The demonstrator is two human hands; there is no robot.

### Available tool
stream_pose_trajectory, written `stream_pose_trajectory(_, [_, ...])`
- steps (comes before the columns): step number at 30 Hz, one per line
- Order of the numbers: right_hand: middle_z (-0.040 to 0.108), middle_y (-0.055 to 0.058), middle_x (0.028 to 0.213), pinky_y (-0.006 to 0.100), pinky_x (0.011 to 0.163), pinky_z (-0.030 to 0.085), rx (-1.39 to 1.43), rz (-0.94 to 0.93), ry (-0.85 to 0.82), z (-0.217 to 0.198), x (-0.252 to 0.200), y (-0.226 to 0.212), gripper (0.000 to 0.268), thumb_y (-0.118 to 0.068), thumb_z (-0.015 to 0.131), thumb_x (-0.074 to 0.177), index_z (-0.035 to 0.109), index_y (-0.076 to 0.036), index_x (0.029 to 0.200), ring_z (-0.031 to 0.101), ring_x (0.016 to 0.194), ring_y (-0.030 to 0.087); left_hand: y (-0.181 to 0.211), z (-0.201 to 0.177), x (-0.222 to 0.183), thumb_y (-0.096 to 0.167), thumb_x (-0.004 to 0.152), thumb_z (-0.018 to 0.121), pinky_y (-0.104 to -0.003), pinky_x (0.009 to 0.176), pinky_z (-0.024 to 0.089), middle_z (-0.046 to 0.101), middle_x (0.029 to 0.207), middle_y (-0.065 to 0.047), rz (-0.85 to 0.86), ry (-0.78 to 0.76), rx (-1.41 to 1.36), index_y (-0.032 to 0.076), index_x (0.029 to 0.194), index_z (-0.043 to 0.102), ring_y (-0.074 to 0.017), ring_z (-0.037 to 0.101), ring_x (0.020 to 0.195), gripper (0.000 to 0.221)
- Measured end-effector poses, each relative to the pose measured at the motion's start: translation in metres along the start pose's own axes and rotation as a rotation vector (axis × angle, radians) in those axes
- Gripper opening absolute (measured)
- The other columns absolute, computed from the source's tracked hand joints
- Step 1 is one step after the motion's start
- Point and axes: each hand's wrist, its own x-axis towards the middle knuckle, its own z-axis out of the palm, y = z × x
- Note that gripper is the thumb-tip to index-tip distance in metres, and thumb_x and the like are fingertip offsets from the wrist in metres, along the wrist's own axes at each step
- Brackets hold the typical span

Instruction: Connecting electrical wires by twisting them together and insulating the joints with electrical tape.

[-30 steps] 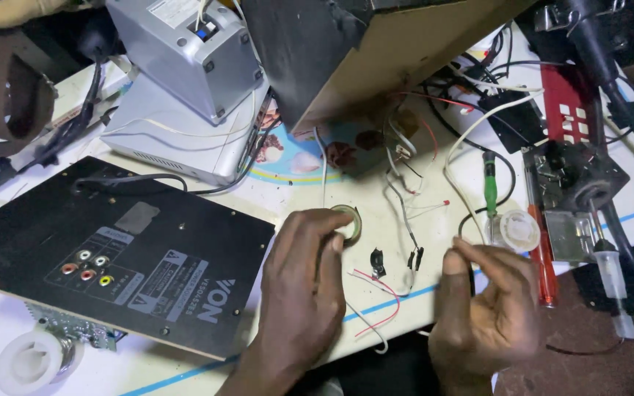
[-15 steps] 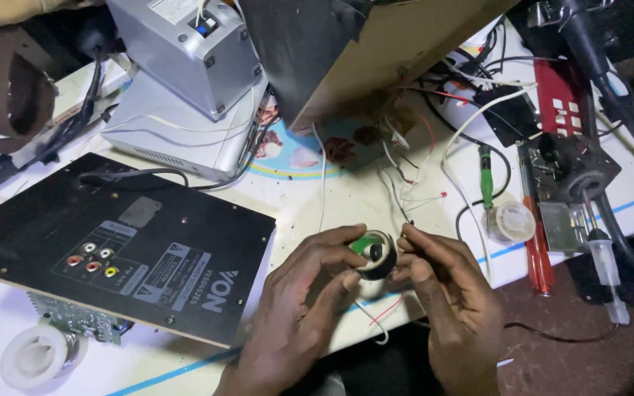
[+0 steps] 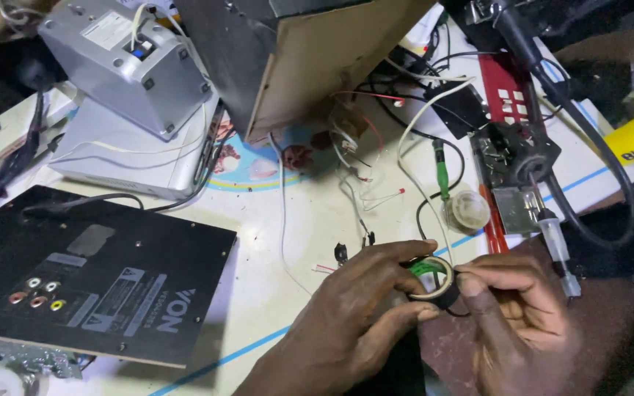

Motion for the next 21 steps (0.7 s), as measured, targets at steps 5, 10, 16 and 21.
stream_pose_trajectory(5, [0.064,0.019,0.102,0.021,0.078,0.048,-0.208,-0.251,0.129,-0.017,0.007,-0.003,0.007,0.007,0.070,0.099,0.063,0.007,0.100,0.063,0.092,0.020,0.000,0.027,0.026,0.019,0.108,0.050,-0.045,0.104,0.056,0.064,0.130,-0.022,0.135,-0.049,0.100,0.001,0.115,0.053,-0.0382,0.068,0.121,0.019])
stream_pose_trajectory(10, [0.062,0.019,0.106,0.025,0.085,0.054,-0.246,-0.199,0.170,-0.042,0.017,-0.004,0.007,0.009,0.069,0.105,0.062,0.009,0.107,0.064,0.090,0.022,-0.005,0.046,0.044,0.029,0.109,0.042,-0.046,0.088,0.056,0.064,0.128,-0.022,0.113,-0.056,0.159,0.000,0.124,0.055,-0.0403,0.069,0.114,0.036])
stream_pose_trajectory(16, [0.071,0.013,0.105,0.023,0.079,0.056,-0.223,0.038,0.066,-0.091,0.074,0.016,0.011,-0.010,0.067,0.111,0.060,-0.002,0.115,0.070,0.084,0.016,-0.021,0.074,0.080,0.049,0.095,0.046,-0.042,0.081,0.047,0.064,0.099,-0.014,-0.151,-0.097,0.175,0.008,0.103,0.059,-0.0330,0.064,0.096,0.044])
stream_pose_trajectory(21, [0.071,0.006,0.101,0.021,0.082,0.057,-0.192,-0.019,0.041,-0.103,0.139,0.053,0.013,-0.015,0.074,0.106,0.063,-0.008,0.109,0.067,0.083,0.010,-0.043,0.092,0.128,0.043,0.095,0.050,-0.038,0.068,0.047,0.070,0.089,-0.007,-0.391,-0.177,-0.006,0.014,0.092,0.061,-0.0222,0.066,0.079,0.032])
